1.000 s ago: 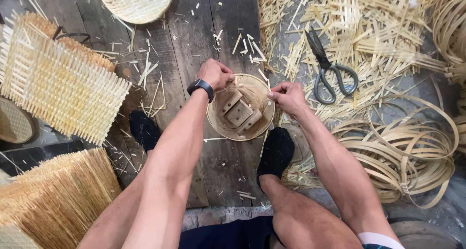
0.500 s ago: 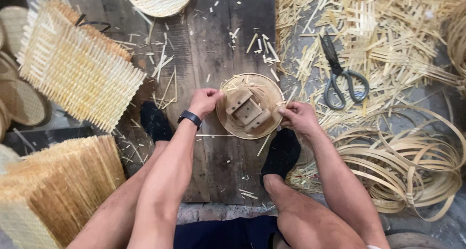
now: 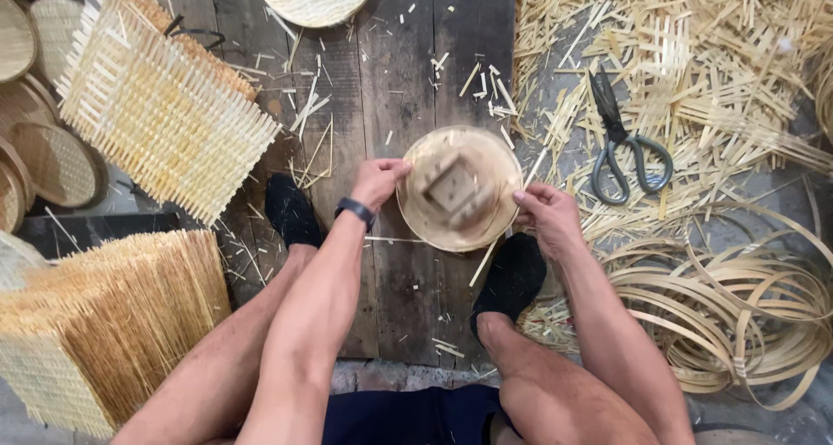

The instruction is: The person sits on the floor and repeatedly assembles small round bamboo bowls. They place a circular bamboo frame onto a square woven mat, fold the mat around the frame, and use a wooden mold to shape the bowl. The person then uses shears to trim the excess bamboo strips from the rim and places the finished bowl aside.

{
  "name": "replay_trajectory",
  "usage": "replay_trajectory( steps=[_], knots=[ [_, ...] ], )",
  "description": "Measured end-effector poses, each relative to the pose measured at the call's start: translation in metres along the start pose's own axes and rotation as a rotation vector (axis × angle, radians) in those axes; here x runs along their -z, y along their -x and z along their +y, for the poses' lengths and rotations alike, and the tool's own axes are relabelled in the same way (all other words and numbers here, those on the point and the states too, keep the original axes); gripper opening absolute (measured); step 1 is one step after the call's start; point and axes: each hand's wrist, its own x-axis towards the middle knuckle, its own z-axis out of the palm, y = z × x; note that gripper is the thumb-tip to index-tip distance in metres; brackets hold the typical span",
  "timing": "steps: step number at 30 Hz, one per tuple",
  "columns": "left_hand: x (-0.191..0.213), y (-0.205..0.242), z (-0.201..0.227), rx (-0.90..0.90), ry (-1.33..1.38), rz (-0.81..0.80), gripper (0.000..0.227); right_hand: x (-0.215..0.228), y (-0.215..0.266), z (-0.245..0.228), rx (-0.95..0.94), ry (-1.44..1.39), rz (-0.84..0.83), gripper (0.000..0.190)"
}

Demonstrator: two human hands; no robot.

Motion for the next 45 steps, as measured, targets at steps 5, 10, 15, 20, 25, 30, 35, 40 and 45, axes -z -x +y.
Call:
replay_trajectory(
  steps=[5,10,15,20,25,30,35,40,45],
  knots=[
    [-0.008,0.072,-0.038,0.302,0.143,-0.176,0.043,-0.012,0.018,-0.004,-0.069,-0.006,-0.163,0.024],
    [-0.042,0.086,-0.063,0.179,0.125,-0.06,0.039,-0.012,0.004,0.011,-0.089,0.223,-0.048,0.023],
    [-0.052,0.086,-0.057,0.2,0.021,0.068,0.033,-0.01,-0.009,0.029,-0.041,0.188,-0.03,0.024],
    [-0.05,0.104,-0.053,0.309,0.321,-0.077,0.033,-0.007,0.006,0.025,-0.073,0.022,-0.14,0.024],
    [-0.073,0.102,-0.072,0.237,0.215,0.062,0.031,-0.017,-0.004,0.041,-0.003,0.238,-0.018,0.023],
    [-0.079,0.101,-0.073,0.268,0.267,0.101,0.028,-0.017,-0.004,0.046,0.027,0.3,0.021,0.024],
    [-0.045,0.117,-0.027,0.102,0.219,0.012,0.033,-0.03,0.026,0.014,0.295,0.415,0.031,0.067],
    [-0.018,0.149,0.06,-0.385,-0.324,0.067,0.041,-0.053,0.063,-0.058,0.919,1.01,0.039,0.146],
    [-0.031,0.174,0.129,-0.674,-0.566,0.139,0.042,-0.079,0.074,-0.08,1.098,1.173,-0.007,0.135]
  ],
)
